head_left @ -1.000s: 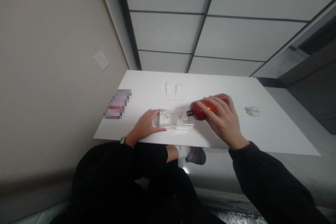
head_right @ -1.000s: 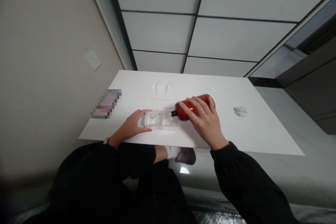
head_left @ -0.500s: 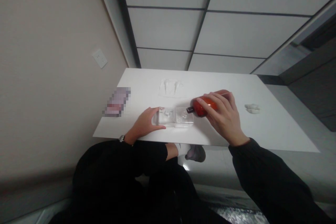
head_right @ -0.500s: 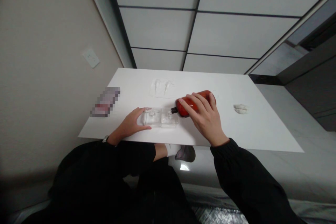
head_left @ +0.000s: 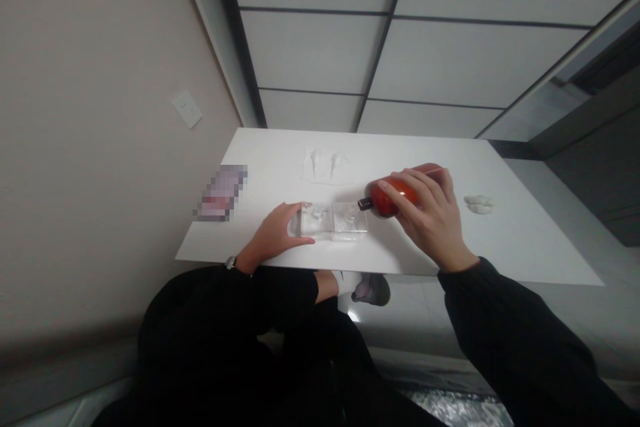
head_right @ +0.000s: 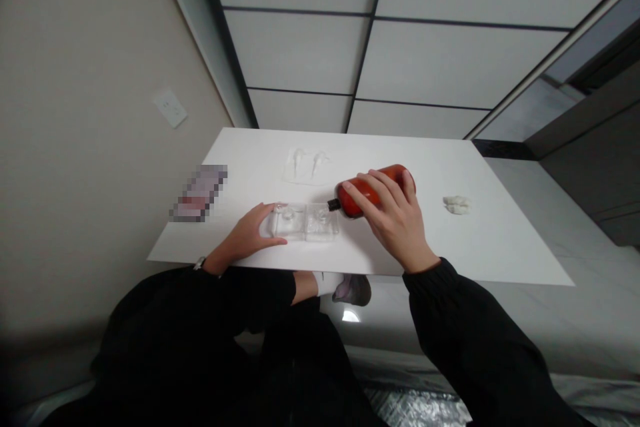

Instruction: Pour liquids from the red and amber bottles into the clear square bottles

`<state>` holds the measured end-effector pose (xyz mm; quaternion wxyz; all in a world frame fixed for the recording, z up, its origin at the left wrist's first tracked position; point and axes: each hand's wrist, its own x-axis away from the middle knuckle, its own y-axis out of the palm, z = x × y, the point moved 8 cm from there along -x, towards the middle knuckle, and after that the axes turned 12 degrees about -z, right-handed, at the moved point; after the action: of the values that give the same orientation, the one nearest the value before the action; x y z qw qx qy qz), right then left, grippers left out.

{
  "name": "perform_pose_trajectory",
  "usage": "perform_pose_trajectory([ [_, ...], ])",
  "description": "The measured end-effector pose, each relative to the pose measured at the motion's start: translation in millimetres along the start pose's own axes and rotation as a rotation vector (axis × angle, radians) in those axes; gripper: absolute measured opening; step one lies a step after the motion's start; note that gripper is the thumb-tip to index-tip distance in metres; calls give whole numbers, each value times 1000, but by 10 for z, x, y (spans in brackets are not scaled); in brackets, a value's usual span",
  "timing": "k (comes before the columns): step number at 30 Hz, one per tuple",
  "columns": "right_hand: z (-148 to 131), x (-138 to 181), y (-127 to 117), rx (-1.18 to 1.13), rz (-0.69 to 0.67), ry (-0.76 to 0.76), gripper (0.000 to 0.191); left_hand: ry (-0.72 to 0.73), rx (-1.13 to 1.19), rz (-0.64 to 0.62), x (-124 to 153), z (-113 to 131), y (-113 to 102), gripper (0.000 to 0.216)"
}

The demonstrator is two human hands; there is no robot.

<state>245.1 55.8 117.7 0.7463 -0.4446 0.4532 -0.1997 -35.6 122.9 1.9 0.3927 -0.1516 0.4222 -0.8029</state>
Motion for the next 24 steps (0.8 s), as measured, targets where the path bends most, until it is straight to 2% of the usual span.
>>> perform_pose_trajectory([
  [15, 25, -10, -79, 50, 34, -21, 97, 17, -9, -10, -4, 60, -26, 77],
  [24, 34, -8, -83, -5, 42, -22, 93, -17, -26, -30, 6, 26, -7, 79],
])
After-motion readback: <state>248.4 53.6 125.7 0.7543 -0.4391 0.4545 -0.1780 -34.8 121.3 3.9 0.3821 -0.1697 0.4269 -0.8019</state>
